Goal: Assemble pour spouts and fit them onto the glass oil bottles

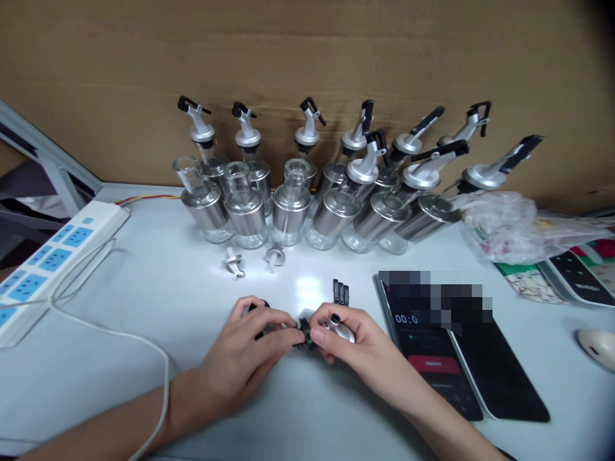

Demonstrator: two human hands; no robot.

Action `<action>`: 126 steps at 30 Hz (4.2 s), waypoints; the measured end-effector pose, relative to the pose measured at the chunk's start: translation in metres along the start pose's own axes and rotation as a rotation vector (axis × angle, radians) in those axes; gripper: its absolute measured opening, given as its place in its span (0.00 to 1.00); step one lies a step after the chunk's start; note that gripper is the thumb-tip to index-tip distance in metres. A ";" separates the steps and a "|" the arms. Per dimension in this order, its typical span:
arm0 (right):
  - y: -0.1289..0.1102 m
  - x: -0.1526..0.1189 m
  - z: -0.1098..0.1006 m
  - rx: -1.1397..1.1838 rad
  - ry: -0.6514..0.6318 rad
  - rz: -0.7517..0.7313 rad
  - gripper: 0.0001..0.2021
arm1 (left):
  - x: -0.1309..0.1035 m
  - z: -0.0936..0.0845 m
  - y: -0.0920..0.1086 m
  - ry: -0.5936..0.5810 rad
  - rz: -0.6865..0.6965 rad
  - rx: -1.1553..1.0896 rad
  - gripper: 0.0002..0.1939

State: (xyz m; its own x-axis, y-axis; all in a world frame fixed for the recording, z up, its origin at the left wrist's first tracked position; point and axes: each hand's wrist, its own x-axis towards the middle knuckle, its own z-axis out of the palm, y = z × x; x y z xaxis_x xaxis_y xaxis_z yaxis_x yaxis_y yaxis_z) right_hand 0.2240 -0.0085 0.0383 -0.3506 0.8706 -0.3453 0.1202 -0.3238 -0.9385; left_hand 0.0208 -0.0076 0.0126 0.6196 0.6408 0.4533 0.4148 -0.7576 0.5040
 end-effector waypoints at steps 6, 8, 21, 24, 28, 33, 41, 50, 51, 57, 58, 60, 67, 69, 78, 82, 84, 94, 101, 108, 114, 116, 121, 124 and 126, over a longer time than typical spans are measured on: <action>0.002 -0.001 0.000 0.065 -0.027 0.017 0.11 | 0.000 0.001 0.000 0.027 -0.030 -0.002 0.10; 0.004 -0.002 -0.001 0.095 -0.018 0.011 0.10 | 0.001 0.001 0.000 0.039 -0.031 -0.005 0.10; 0.008 -0.003 -0.002 0.165 -0.038 0.028 0.13 | 0.002 0.001 0.004 -0.003 -0.073 -0.088 0.09; 0.007 -0.004 0.000 0.214 -0.029 0.040 0.16 | 0.000 0.001 0.003 -0.004 -0.072 -0.101 0.12; 0.008 -0.003 0.001 0.295 -0.017 0.036 0.12 | -0.001 0.002 0.003 -0.001 -0.062 -0.104 0.12; 0.011 0.002 0.001 0.208 0.147 -0.043 0.08 | -0.002 0.003 0.004 -0.015 -0.141 -0.142 0.11; 0.008 0.000 -0.002 0.170 0.276 -0.107 0.08 | -0.002 0.005 0.004 0.005 -0.166 -0.126 0.10; 0.006 0.001 -0.002 0.142 0.258 -0.122 0.07 | -0.003 0.004 0.004 0.032 -0.175 -0.126 0.10; 0.006 0.001 -0.002 0.140 0.259 -0.119 0.07 | -0.003 0.004 0.004 0.038 -0.178 -0.125 0.10; 0.008 0.000 -0.002 0.188 0.284 -0.095 0.08 | -0.002 0.004 0.003 0.068 -0.177 -0.117 0.10; 0.009 0.001 -0.002 0.207 0.288 -0.099 0.08 | -0.002 0.004 0.003 0.069 -0.175 -0.119 0.10; 0.010 0.002 -0.001 0.250 0.295 -0.112 0.08 | -0.002 0.005 0.002 0.072 -0.178 -0.125 0.10; 0.008 0.002 -0.003 0.219 0.290 -0.132 0.07 | -0.004 0.006 0.002 0.064 -0.146 -0.138 0.08; 0.007 0.001 -0.003 0.218 0.284 -0.138 0.07 | -0.004 0.005 0.002 0.044 -0.147 -0.127 0.07; 0.008 0.001 -0.003 0.262 0.263 -0.123 0.08 | -0.008 0.005 0.001 0.055 -0.146 -0.193 0.17; 0.005 0.001 -0.004 0.281 0.235 -0.113 0.08 | -0.008 0.007 -0.001 -0.048 -0.105 -0.233 0.24; 0.004 0.001 -0.004 0.291 0.229 -0.109 0.08 | -0.007 0.007 -0.001 -0.076 -0.077 -0.235 0.24; 0.007 0.001 -0.003 0.299 0.189 -0.099 0.07 | -0.010 0.007 0.001 -0.120 -0.177 -0.191 0.20; 0.008 0.002 -0.004 0.315 0.171 -0.140 0.05 | -0.011 0.005 -0.002 -0.190 -0.179 -0.196 0.19; 0.008 0.003 -0.003 0.316 0.176 -0.140 0.04 | -0.009 0.006 0.001 -0.157 -0.224 -0.188 0.17; 0.007 0.002 -0.002 0.321 0.181 -0.147 0.04 | -0.010 0.008 0.000 -0.155 -0.214 -0.208 0.17; 0.007 0.002 -0.002 0.317 0.184 -0.143 0.04 | -0.010 0.007 0.000 -0.163 -0.222 -0.217 0.17; 0.007 0.002 -0.002 0.298 0.190 -0.122 0.05 | -0.008 0.001 0.001 -0.201 -0.234 -0.265 0.17; 0.007 0.002 -0.001 0.297 0.200 -0.110 0.05 | -0.005 -0.003 0.002 -0.210 -0.206 -0.297 0.17; 0.008 0.002 -0.001 0.299 0.204 -0.104 0.05 | -0.003 -0.005 0.003 -0.214 -0.194 -0.309 0.17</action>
State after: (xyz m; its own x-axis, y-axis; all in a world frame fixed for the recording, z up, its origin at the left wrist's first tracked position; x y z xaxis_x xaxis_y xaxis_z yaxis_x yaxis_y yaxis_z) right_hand 0.2251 -0.0093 0.0304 -0.1510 0.9507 -0.2710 -0.1932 -0.2972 -0.9351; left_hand 0.0168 -0.0116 0.0162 0.6879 0.7027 0.1818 0.3382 -0.5319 0.7764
